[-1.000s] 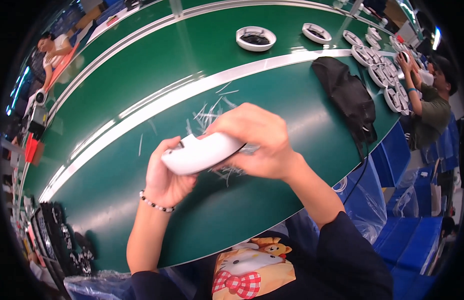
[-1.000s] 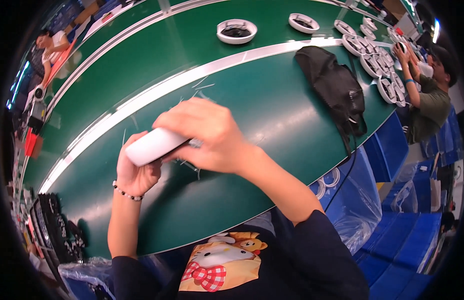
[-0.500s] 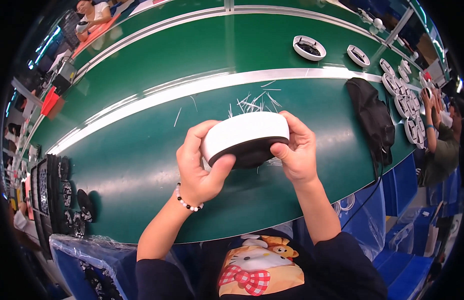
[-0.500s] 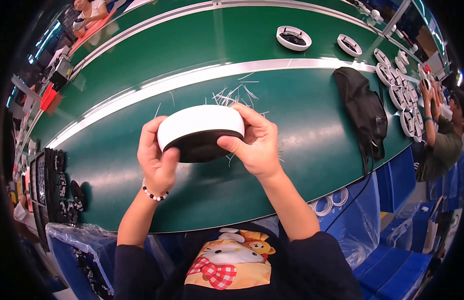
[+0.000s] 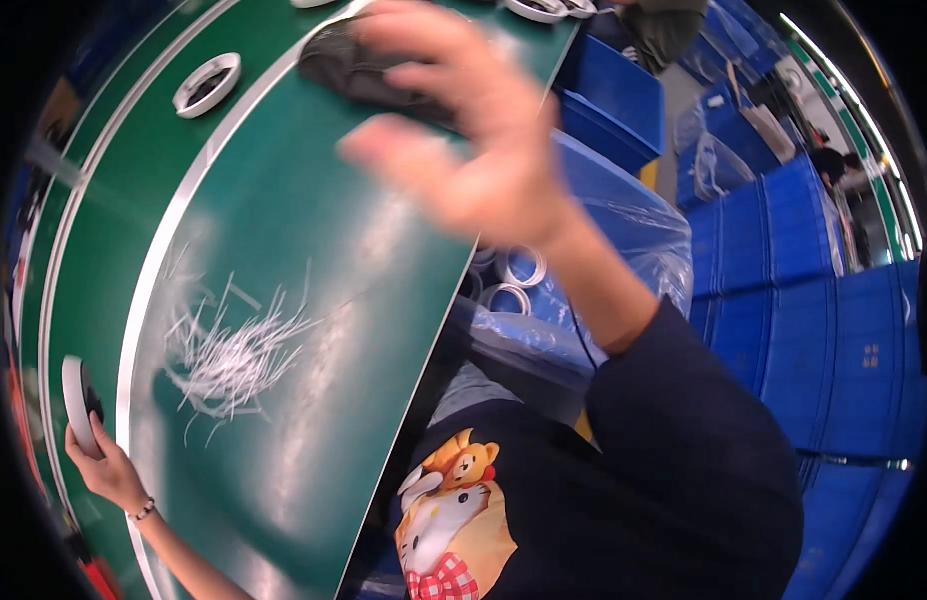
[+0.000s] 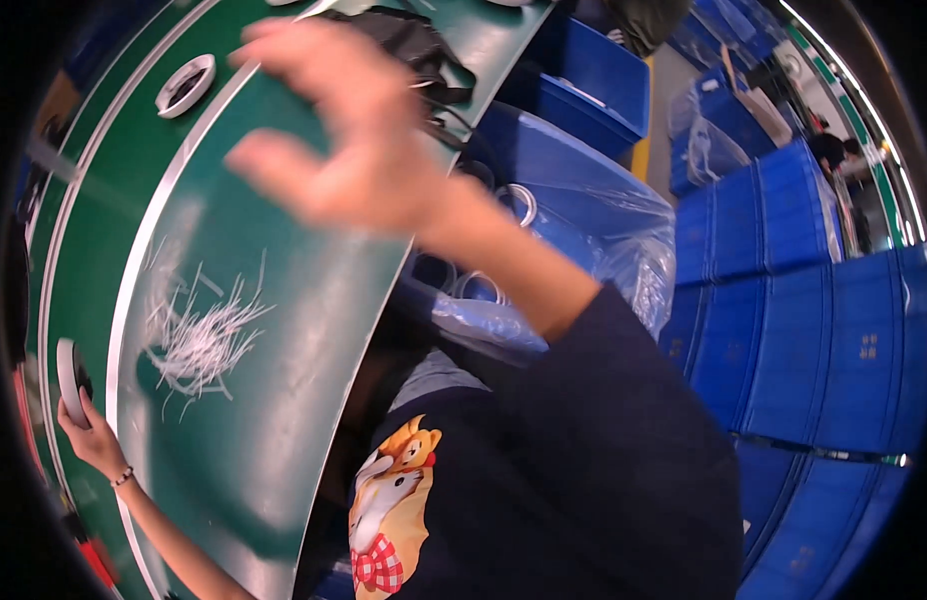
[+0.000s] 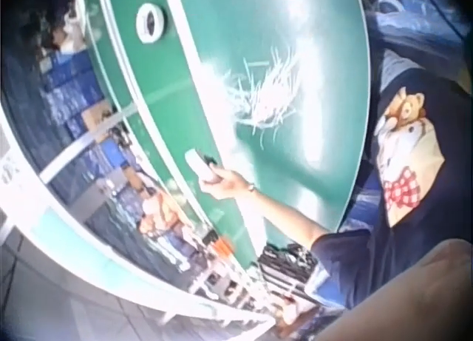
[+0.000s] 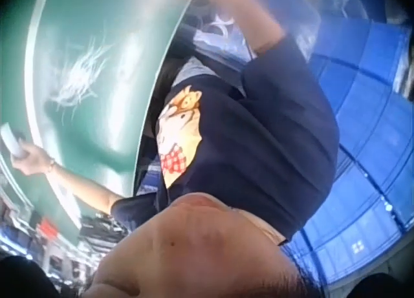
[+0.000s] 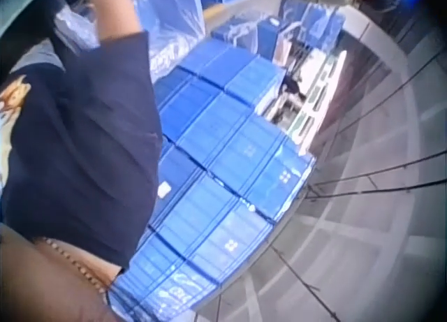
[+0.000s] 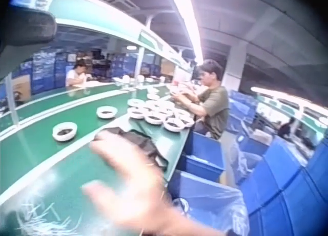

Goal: Assembling the internal and external components of light fixtures on an assembly line.

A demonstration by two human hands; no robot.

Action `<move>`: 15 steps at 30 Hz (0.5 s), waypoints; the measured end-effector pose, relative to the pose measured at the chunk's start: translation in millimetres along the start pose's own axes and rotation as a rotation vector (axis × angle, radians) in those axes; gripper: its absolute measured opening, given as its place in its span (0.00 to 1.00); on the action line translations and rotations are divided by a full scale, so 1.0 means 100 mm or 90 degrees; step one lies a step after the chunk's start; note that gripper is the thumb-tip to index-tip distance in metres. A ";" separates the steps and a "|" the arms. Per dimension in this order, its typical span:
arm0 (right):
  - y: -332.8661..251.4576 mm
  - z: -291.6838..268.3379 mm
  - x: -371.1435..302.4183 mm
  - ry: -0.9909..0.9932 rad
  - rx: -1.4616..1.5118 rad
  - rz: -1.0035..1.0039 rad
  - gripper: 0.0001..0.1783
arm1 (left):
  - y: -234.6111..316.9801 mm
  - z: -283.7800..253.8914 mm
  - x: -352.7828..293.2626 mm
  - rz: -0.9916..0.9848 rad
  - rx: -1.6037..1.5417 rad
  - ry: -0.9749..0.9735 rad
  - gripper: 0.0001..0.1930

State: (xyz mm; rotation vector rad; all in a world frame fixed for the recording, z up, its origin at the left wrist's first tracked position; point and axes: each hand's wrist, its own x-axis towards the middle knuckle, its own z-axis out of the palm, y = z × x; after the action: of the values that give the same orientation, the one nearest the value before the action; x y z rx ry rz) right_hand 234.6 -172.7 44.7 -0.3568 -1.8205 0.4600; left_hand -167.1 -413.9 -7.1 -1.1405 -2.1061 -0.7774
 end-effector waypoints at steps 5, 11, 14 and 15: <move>0.83 -1.57 -0.98 0.107 -0.199 0.302 0.08 | -0.81 0.66 0.26 0.118 0.224 -0.133 0.18; 0.99 -1.72 -3.04 -0.466 -0.338 0.562 0.07 | -1.24 1.29 0.31 0.203 0.383 -0.133 0.20; 1.17 -1.31 -3.62 -0.640 -0.233 0.612 0.14 | -0.84 1.32 0.44 0.137 0.439 -0.230 0.22; 1.31 -1.18 -3.77 -0.718 -0.250 0.629 0.19 | -0.65 1.28 0.50 0.101 0.458 -0.272 0.23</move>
State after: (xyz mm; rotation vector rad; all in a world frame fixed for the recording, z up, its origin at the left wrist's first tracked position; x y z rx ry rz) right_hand 457.0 -217.3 -304.1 -1.5366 -2.7389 1.1322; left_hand -275.8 -324.4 -64.9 -1.0882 -2.2924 0.3293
